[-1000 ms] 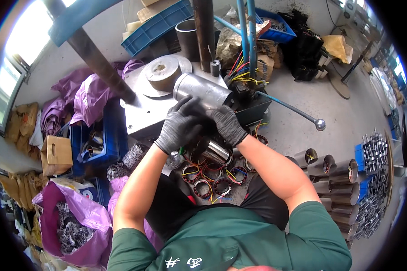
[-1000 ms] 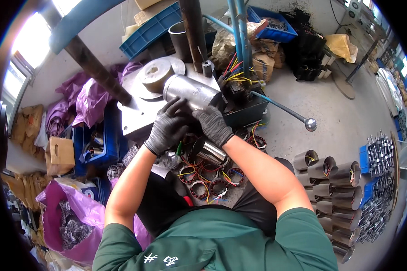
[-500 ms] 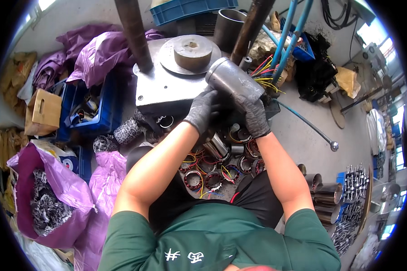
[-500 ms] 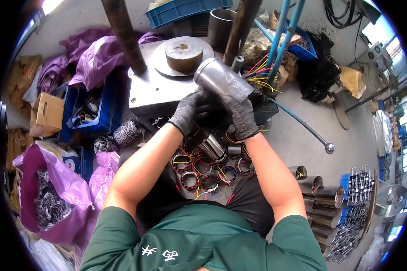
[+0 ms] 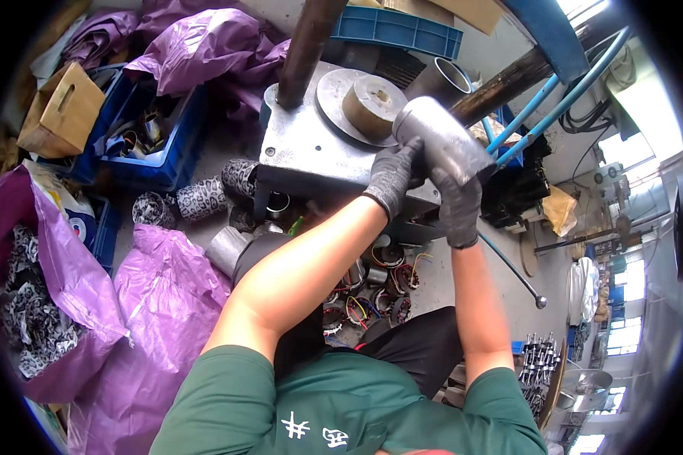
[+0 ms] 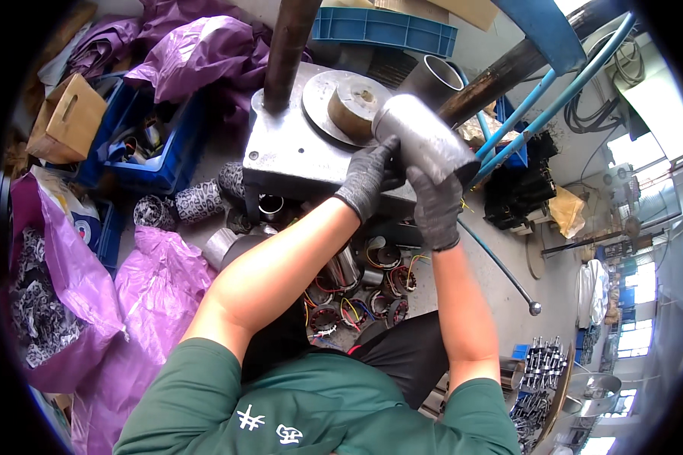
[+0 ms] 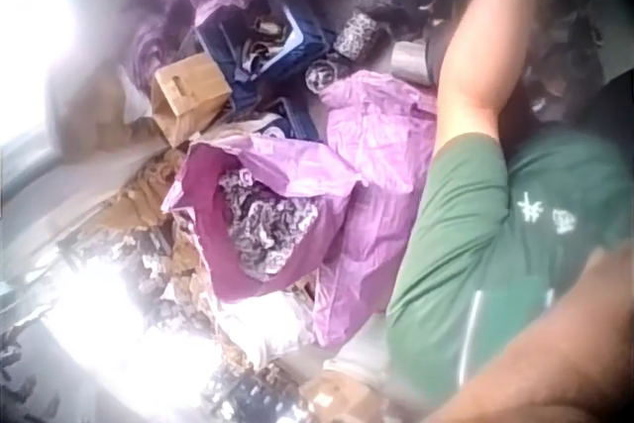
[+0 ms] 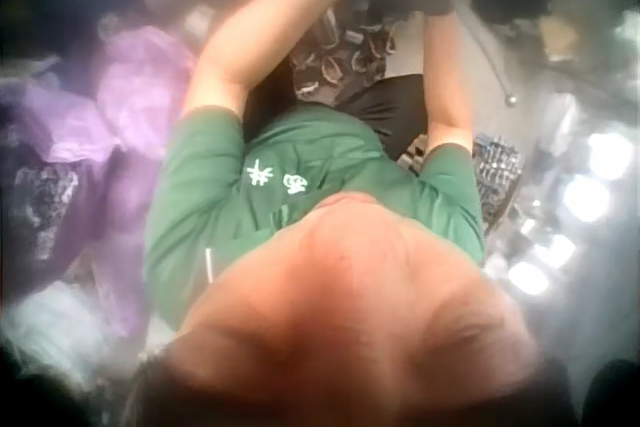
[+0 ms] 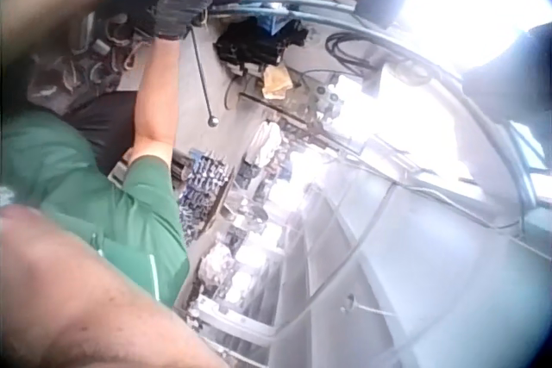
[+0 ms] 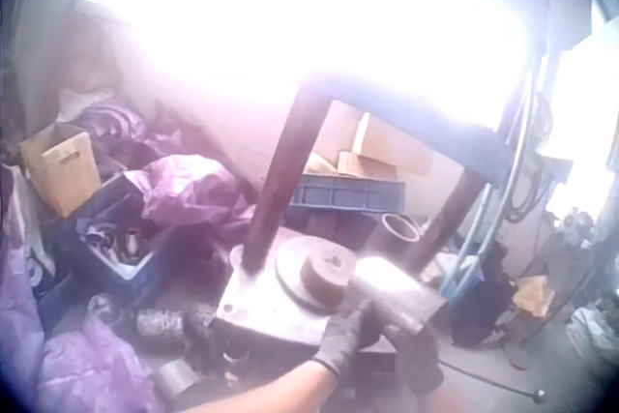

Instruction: The person adjusts stator wires using a metal tool, places the stator into a press machine, unwraps a metal casing from paper, and presses the casing over the stator.

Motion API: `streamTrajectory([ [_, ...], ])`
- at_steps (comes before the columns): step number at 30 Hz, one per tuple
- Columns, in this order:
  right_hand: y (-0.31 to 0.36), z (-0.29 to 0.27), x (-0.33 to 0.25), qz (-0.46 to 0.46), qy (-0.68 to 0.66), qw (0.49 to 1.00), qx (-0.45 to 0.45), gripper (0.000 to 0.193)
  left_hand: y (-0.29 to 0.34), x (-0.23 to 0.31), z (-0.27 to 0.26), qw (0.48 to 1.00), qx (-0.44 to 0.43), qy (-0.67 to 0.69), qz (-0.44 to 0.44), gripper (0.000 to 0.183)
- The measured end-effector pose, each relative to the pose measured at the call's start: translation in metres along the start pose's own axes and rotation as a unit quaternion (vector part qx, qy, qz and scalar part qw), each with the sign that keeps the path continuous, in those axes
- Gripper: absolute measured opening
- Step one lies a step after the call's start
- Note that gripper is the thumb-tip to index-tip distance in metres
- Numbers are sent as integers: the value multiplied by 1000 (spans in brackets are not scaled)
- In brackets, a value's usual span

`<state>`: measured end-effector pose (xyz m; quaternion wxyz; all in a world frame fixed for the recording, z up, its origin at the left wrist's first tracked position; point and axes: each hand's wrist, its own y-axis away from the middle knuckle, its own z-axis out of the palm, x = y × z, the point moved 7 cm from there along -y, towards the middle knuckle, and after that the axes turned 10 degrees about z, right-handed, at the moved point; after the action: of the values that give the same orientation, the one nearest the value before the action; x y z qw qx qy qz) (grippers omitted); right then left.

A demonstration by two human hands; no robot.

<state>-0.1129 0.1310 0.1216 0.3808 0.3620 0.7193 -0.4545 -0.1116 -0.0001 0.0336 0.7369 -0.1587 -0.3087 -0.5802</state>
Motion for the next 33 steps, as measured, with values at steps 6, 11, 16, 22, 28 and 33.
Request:
streamTrajectory([
  [6,-77,49,-44,-3,179,979,-100,30,-43,14,8,980,-89,179,17,40],
  [11,-145,75,-56,22,317,930,-185,23,-20,34,41,979,-200,41,23,33],
  [16,-198,125,-67,-236,570,750,-239,26,-9,18,26,913,-168,-334,165,34],
  [22,-233,149,-65,-251,637,655,-321,15,60,12,42,586,-390,-684,191,30],
  [28,-242,161,-56,-354,685,567,-290,17,84,-33,17,471,-514,-714,60,34],
  [33,-236,141,-73,-145,684,691,-186,51,78,-12,18,498,-496,-706,88,32],
])
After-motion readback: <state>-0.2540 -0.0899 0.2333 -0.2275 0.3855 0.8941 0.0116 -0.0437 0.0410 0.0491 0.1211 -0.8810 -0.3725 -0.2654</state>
